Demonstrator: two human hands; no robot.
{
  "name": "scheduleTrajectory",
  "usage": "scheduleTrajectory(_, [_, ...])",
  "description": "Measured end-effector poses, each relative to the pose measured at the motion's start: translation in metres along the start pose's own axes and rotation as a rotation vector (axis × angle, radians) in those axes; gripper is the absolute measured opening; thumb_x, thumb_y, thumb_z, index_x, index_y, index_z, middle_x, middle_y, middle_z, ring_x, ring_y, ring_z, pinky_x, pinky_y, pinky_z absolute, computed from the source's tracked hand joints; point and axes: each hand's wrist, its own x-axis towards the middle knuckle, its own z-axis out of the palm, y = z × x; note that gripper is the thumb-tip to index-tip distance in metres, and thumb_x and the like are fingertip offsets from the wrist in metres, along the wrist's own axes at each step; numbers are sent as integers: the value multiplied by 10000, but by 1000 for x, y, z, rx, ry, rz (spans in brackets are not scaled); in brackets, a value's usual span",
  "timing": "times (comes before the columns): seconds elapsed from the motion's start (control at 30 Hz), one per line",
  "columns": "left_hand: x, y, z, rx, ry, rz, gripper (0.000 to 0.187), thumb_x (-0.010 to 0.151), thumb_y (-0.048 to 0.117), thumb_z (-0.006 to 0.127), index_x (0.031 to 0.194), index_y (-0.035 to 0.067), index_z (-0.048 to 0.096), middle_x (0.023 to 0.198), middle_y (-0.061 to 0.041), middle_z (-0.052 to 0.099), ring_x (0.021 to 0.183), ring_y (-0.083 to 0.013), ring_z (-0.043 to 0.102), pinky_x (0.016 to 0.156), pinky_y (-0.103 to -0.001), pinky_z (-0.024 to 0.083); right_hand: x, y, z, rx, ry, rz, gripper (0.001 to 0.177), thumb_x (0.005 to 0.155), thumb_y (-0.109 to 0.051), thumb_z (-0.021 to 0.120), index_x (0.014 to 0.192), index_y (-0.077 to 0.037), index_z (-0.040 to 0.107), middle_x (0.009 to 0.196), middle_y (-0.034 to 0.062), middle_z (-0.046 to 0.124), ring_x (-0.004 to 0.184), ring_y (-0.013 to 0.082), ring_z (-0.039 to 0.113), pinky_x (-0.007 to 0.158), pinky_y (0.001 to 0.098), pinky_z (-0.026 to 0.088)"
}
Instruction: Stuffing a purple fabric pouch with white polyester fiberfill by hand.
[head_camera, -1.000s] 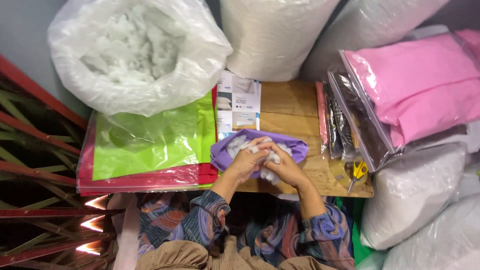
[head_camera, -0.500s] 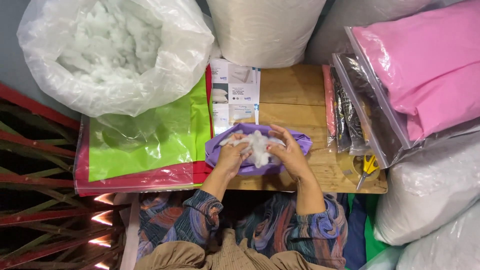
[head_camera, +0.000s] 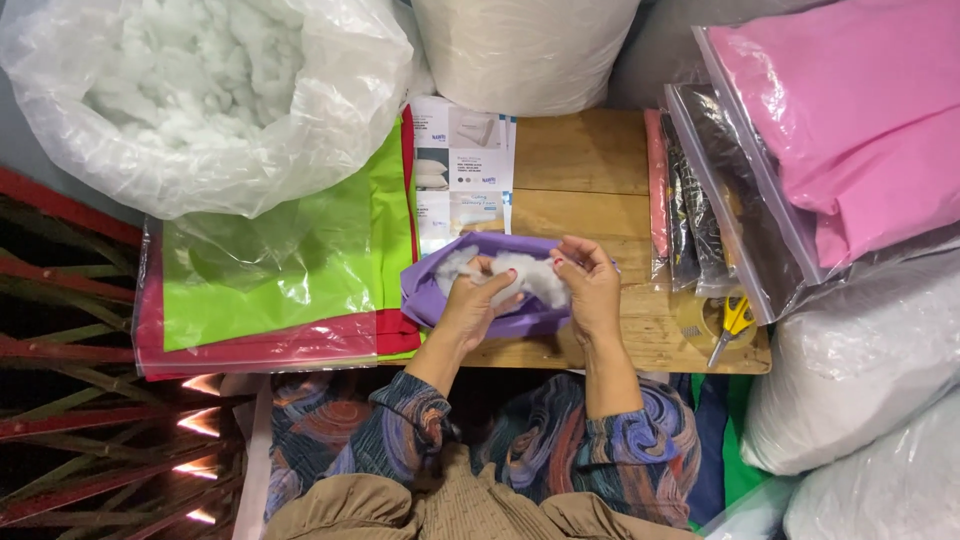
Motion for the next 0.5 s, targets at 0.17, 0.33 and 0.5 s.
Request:
scheduleTrajectory(0.17, [-26,6,32,51,-57,-3,488,839,135,823,1233,161,536,1150,-29,597,1060,-179,637,935,-428,589,-10,23,23,-18,-11,-50,404,822,4,755,1212,-80,694,1113,85,699,1050,169,717,875,264,585])
scheduleTrajectory(0.33, [-8,-9,18,28,62,-7,362,950,182,712,1281,134,575,1191,-22,640,1055,-153,666,888,-386,615,-18,2,32,-74,-61,-75,305,834,16,757,1124,-77,737,1045,81,744,976,139,720,836,264,608])
scheduleTrajectory(0.5, [24,-28,-16,5,166,16,549,960,133,690,1451,73,451,1380,-119,544,1229,-288,606,984,-504,572,-1,-2,6,145,-4,-100,358,861,83,684,1205,-6,640,1100,123,681,1035,213,738,891,292,653])
